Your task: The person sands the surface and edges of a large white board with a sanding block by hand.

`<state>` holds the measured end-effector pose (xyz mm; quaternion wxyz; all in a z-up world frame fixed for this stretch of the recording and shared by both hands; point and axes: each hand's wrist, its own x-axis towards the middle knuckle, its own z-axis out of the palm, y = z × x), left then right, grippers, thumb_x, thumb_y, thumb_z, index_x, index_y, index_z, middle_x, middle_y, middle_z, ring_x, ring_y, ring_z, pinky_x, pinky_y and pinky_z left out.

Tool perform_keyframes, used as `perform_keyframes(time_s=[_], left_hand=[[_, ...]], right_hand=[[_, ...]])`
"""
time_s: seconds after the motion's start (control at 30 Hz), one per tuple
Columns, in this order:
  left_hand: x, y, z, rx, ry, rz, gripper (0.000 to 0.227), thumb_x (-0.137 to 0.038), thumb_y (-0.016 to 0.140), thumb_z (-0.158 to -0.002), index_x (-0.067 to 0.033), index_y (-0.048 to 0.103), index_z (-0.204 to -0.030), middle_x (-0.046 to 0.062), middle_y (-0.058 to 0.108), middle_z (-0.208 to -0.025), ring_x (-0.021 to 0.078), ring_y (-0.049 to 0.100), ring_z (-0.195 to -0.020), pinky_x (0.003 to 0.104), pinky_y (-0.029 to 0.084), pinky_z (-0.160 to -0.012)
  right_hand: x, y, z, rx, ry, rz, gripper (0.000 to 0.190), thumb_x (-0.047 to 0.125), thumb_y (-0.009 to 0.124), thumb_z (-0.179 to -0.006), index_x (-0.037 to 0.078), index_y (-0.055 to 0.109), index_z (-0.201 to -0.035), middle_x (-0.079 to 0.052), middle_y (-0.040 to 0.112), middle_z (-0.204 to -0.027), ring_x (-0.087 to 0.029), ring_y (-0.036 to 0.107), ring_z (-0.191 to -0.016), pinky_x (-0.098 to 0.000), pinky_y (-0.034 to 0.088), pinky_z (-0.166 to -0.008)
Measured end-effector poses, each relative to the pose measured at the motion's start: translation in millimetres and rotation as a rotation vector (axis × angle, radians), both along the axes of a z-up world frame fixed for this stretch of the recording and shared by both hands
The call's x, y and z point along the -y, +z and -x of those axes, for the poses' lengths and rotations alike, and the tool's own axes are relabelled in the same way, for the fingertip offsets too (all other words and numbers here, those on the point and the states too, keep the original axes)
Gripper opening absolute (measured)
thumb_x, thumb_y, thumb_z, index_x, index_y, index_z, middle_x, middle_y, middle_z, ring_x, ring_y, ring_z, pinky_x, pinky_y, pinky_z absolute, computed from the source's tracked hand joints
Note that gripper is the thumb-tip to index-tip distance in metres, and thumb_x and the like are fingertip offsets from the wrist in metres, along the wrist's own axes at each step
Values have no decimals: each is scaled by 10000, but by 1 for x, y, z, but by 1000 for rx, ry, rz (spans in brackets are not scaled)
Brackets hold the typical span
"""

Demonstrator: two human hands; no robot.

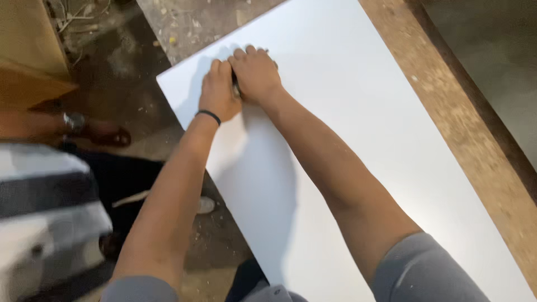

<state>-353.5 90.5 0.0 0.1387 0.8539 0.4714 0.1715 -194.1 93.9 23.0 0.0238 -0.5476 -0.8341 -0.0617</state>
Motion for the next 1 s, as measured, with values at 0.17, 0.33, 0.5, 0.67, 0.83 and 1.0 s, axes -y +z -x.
perform_keyframes(time_s=[0.17,0.33,0.5,0.67,0.83,1.0], left_hand=[[180,6,-26,7,1,109,506,-14,778,-690,-75,483,-1097,169,513,-1135,546,652,-1010,578,572,-915],[402,-9,-62,-10,-12,123,490,-61,809,-710,-89,504,-1092,183,555,-1159,500,687,-965,578,567,-887],[614,25,-85,-48,-16,251,580,-83,909,-715,-71,515,-1141,242,592,-1197,489,673,-981,571,547,-907],[713,26,-89,69,-8,232,238,-86,689,-809,-125,478,-910,9,448,-920,288,480,-675,406,404,-649],[623,-2,-77,39,48,179,265,-160,686,-725,-137,497,-908,50,509,-928,324,582,-753,448,458,-705],[462,-10,-57,14,232,60,304,-124,698,-696,-136,480,-906,41,496,-933,318,585,-727,438,462,-702]], right_hand=[[192,38,-33,-86,-1,114,186,181,637,-964,169,760,-1103,-37,717,-1053,-308,722,-1053,-458,602,-855],[399,69,-64,-8,-32,348,237,232,665,-987,145,741,-1194,-66,724,-1161,-315,693,-1165,-482,556,-978],[596,41,-91,6,37,412,366,361,759,-892,168,674,-1191,-52,663,-1159,-306,634,-1152,-493,493,-1031],[691,52,-94,58,70,540,182,280,642,-962,167,624,-1103,-37,585,-1072,-294,567,-1071,-463,447,-998],[585,40,-82,54,152,451,127,253,544,-1017,187,639,-1068,-42,591,-1051,-297,570,-1041,-487,447,-979],[413,8,-56,35,277,193,190,349,611,-928,211,673,-1043,-22,629,-1042,-274,599,-1025,-498,486,-965]])
